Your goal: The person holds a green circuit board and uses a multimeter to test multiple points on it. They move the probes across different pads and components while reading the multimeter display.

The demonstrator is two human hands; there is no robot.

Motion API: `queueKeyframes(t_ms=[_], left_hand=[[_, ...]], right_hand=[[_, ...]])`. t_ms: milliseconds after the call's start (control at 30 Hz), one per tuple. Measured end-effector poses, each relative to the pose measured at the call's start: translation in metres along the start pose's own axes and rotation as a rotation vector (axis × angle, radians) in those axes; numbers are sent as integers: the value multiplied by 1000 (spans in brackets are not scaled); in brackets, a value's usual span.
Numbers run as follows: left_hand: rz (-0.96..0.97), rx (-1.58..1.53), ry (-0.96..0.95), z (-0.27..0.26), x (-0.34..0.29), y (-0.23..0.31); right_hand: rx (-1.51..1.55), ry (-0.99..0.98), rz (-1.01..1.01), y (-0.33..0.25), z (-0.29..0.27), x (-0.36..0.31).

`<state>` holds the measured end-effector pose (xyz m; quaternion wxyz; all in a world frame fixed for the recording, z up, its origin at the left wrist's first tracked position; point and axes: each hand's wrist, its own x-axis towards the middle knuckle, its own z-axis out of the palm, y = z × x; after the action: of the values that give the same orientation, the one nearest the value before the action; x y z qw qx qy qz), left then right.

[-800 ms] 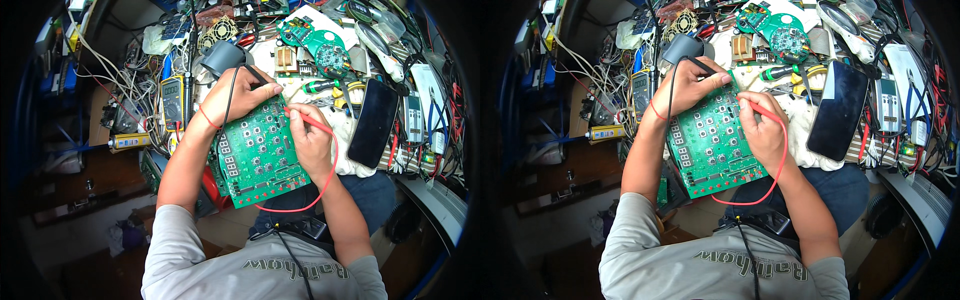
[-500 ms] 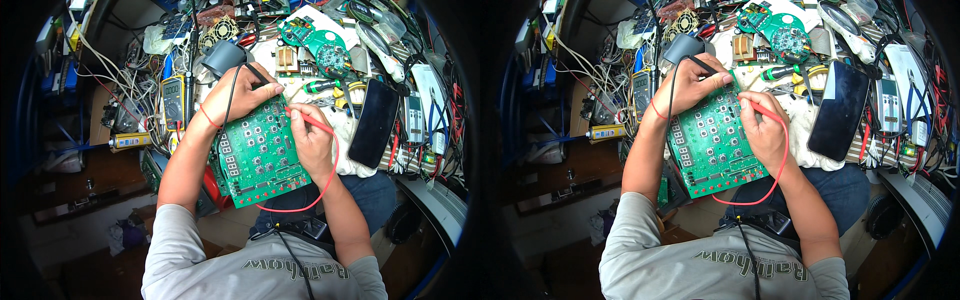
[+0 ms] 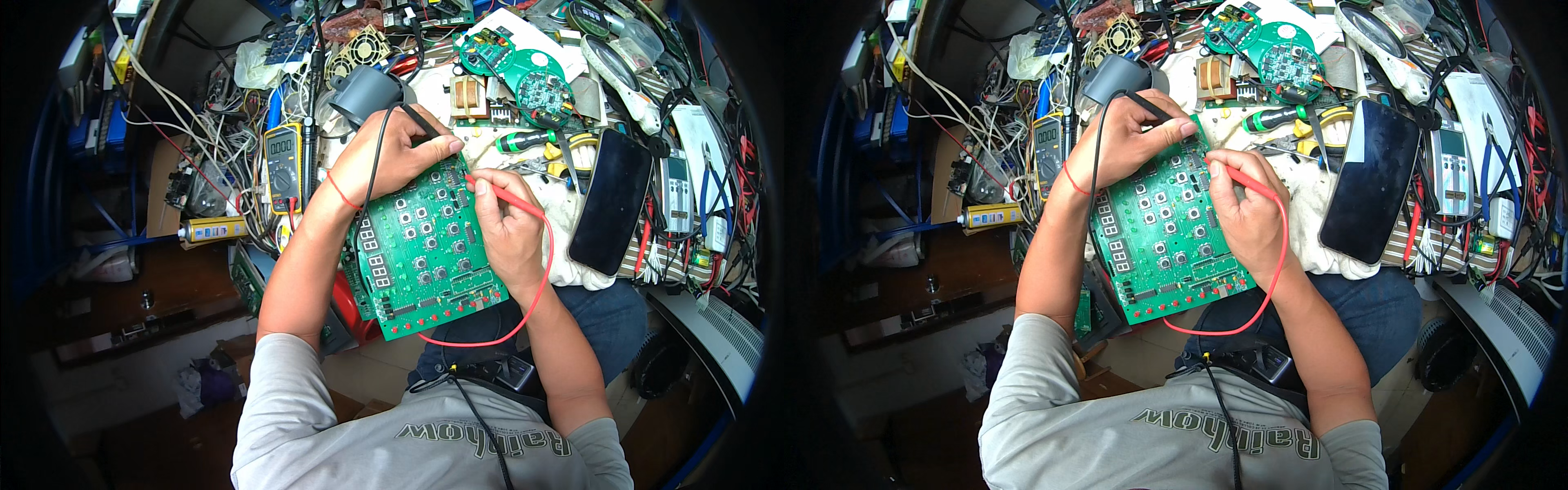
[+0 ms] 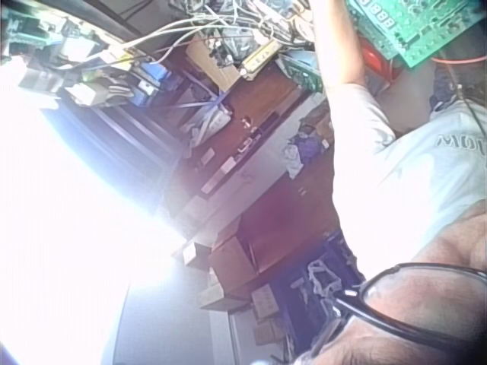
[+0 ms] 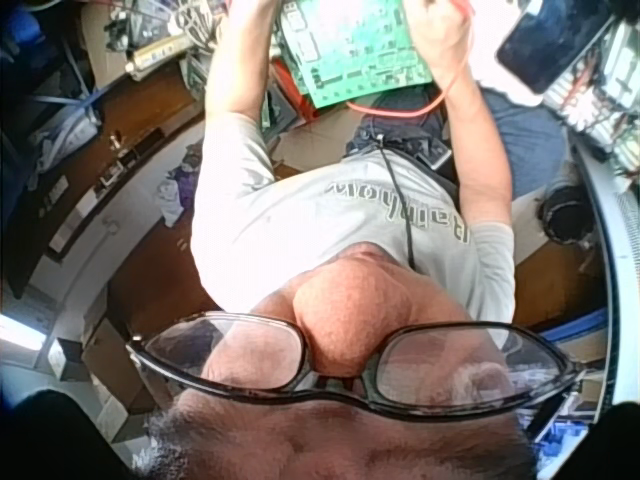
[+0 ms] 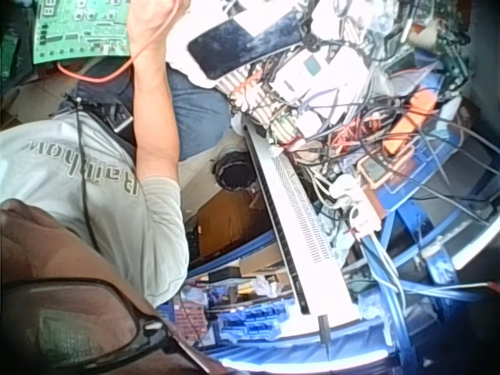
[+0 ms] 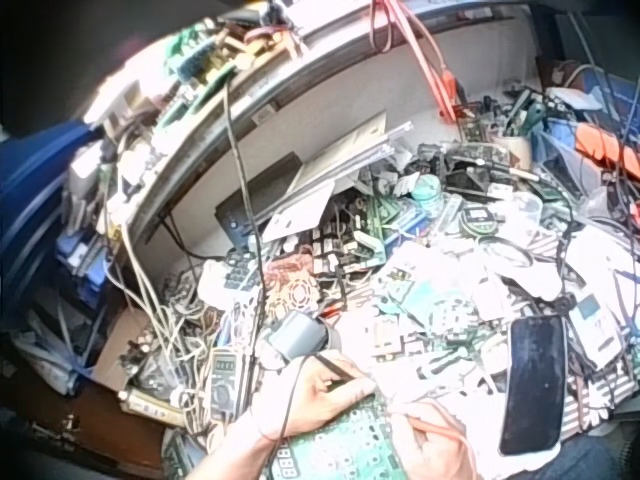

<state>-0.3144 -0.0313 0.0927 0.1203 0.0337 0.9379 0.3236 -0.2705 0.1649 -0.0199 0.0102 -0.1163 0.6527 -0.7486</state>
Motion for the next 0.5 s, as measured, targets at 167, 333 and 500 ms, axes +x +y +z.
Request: queueKeyframes(t_ms=[167,333,500], left_hand=[[-27,7,3,0,-1,2],[-1,9,5,0,0,0],[-11,21,9,0,0,0]], right_hand=[[-5,6,-3,-1,0,0],[11,8,-2,0,1,0],[2,8,1,0,0,0]])
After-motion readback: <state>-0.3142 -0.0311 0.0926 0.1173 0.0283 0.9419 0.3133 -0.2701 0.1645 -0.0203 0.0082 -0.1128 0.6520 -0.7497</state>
